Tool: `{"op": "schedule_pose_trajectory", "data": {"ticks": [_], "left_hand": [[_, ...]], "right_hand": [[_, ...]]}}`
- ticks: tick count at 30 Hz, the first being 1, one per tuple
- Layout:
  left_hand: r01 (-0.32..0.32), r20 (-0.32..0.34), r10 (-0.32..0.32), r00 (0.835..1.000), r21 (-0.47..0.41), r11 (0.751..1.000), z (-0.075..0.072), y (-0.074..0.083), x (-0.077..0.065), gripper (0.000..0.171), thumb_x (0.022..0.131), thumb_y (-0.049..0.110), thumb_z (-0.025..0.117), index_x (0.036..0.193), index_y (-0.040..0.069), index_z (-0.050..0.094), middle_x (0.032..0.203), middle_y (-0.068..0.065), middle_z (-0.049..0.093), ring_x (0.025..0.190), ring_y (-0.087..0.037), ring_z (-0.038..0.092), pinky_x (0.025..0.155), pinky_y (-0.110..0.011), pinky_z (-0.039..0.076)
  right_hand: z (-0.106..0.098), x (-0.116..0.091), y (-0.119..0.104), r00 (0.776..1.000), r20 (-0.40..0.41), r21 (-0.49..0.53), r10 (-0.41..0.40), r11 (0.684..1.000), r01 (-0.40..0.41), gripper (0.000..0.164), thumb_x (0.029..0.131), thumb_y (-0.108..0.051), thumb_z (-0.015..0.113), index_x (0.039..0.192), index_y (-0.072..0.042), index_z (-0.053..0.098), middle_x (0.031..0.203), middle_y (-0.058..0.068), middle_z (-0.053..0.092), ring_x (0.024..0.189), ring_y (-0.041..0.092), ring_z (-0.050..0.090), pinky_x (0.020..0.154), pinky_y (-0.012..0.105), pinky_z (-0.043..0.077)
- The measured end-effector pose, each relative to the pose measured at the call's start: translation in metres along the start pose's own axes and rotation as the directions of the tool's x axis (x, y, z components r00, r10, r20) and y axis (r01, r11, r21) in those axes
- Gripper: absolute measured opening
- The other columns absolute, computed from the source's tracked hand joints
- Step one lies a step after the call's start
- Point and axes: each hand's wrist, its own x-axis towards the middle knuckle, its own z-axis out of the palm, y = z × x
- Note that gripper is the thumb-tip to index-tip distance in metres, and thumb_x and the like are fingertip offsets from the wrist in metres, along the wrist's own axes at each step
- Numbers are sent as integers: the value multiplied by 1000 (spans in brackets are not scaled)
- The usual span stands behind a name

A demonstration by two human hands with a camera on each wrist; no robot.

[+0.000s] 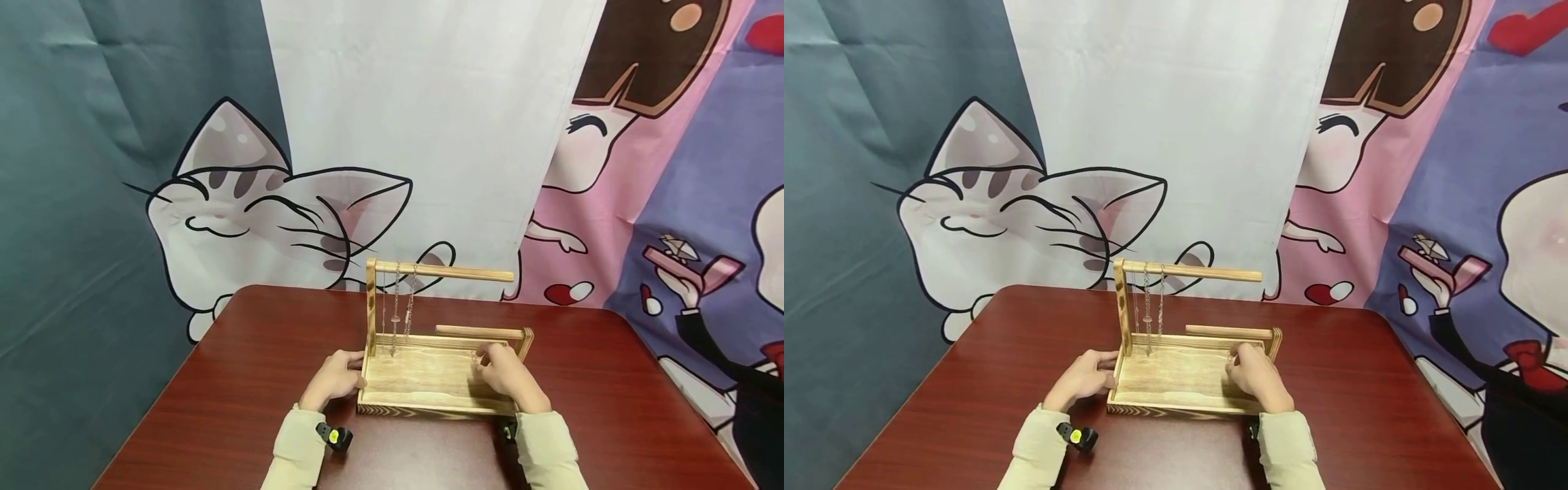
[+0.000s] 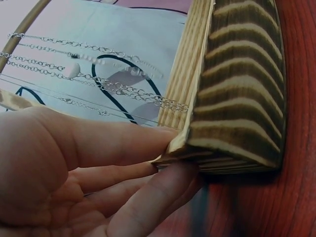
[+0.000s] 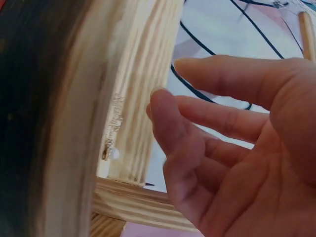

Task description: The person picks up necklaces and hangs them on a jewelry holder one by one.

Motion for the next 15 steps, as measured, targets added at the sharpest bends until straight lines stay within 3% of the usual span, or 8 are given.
{"op": "schedule_pose_trajectory", "data": {"ticks": [2, 5, 8, 13, 15], "left_hand": [[-5, -1, 5, 1000, 10, 1000, -1, 0, 0, 65, 66, -8, 58, 130, -4, 48, 110, -21, 63, 61, -15, 59, 47, -26, 44], [-5, 3, 5, 1000, 11, 1000, -1, -1, -1, 65, 66, -8, 58, 130, -4, 48, 110, -22, 63, 60, -14, 59, 47, -26, 43], [3, 1, -3, 1000, 8, 1000, 0, -2, -1, 65, 66, -9, 58, 130, -4, 49, 110, -22, 63, 60, -14, 59, 47, -26, 43], [3, -2, -3, 1000, 19, 1000, 1, 0, -1, 65, 66, -9, 58, 130, -3, 49, 110, -21, 63, 58, -15, 59, 46, -25, 42], [4, 3, -4, 1000, 17, 1000, 1, 0, -1, 65, 66, -8, 58, 130, -3, 49, 111, -21, 63, 58, -15, 59, 46, -25, 42]], "right_hand": [[7, 5, 10, 997, -10, -2, -70, 998, 70, 16, 72, -5, 61, 86, 3, 62, 61, -1, 55, 59, 14, 51, 56, 31, 42], [9, 9, 12, 996, 24, -28, -86, 996, 87, 16, 71, -4, 58, 84, 4, 61, 59, 0, 52, 57, 14, 48, 55, 32, 42], [10, 13, 8, 996, 75, -59, -53, 997, 58, 13, 73, -2, 55, 83, 3, 60, 64, 2, 54, 61, 16, 50, 58, 32, 43], [5, 17, -10, 988, 121, -145, 92, 987, -74, 1, 77, -4, 56, 76, -3, 56, 70, 5, 52, 64, 18, 49, 57, 32, 41], [5, 18, -13, 979, 134, -171, 152, 977, -128, 5, 77, -8, 56, 74, -7, 53, 71, 5, 51, 65, 19, 48, 55, 32, 40]]}}
